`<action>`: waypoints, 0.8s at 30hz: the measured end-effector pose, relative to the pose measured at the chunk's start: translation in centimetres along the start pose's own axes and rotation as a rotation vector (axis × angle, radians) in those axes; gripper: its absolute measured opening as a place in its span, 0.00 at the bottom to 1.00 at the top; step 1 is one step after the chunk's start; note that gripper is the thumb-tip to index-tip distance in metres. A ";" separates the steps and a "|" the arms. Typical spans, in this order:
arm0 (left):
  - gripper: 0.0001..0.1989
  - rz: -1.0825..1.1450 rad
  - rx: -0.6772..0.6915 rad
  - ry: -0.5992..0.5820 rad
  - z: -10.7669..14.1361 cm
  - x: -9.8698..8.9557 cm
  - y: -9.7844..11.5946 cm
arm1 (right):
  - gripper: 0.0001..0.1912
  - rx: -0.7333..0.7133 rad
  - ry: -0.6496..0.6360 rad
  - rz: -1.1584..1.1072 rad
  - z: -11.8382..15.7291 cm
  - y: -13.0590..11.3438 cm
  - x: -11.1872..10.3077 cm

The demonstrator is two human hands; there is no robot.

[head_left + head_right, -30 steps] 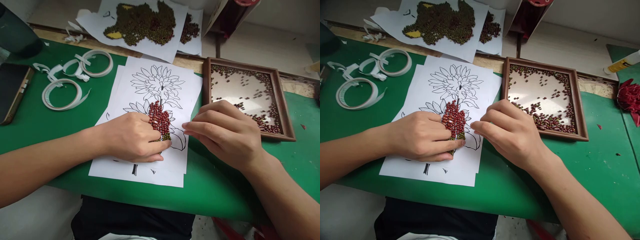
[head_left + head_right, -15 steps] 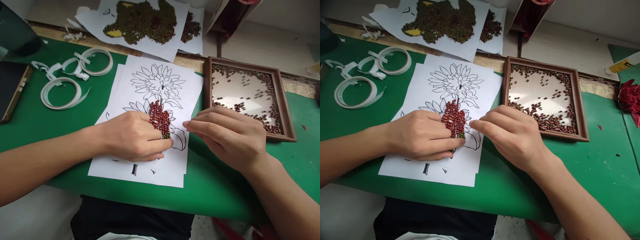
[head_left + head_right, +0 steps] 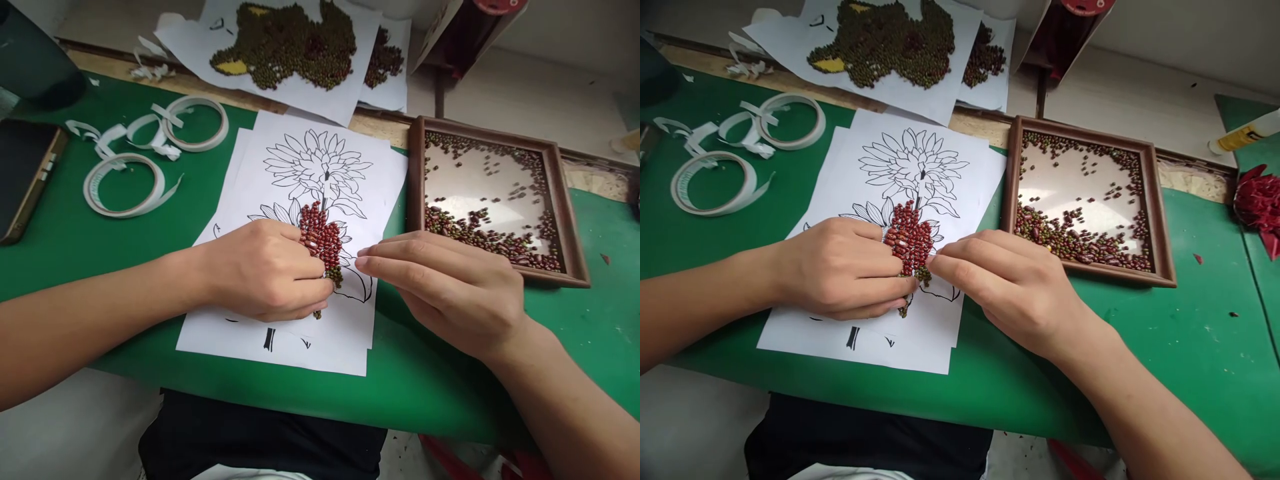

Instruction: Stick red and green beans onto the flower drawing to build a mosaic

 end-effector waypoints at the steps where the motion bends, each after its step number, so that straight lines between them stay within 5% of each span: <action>1: 0.10 0.010 -0.002 0.005 0.0 0.0 0.0 | 0.19 0.021 0.000 -0.005 0.0 -0.1 0.1; 7: 0.10 0.034 0.001 0.005 0.2 -0.2 -0.1 | 0.29 0.239 0.008 -0.260 -0.3 -0.1 0.9; 15: 0.08 0.074 -0.004 0.008 0.3 -0.2 -0.1 | 0.37 0.257 0.005 -0.308 0.3 0.4 1.0; 24: 0.11 0.029 -0.022 -0.065 0.0 0.0 -0.2 | 0.32 0.346 0.014 -0.335 -0.2 0.5 0.5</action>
Point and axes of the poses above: each hand's wrist, its own z-axis away from the middle knuckle, its own x-axis out of the palm, y = z × x, the point moved 6 cm from there along -z, towards the middle knuckle, and after that the axes turned 4 degrees about x, right-handed, at the moved point
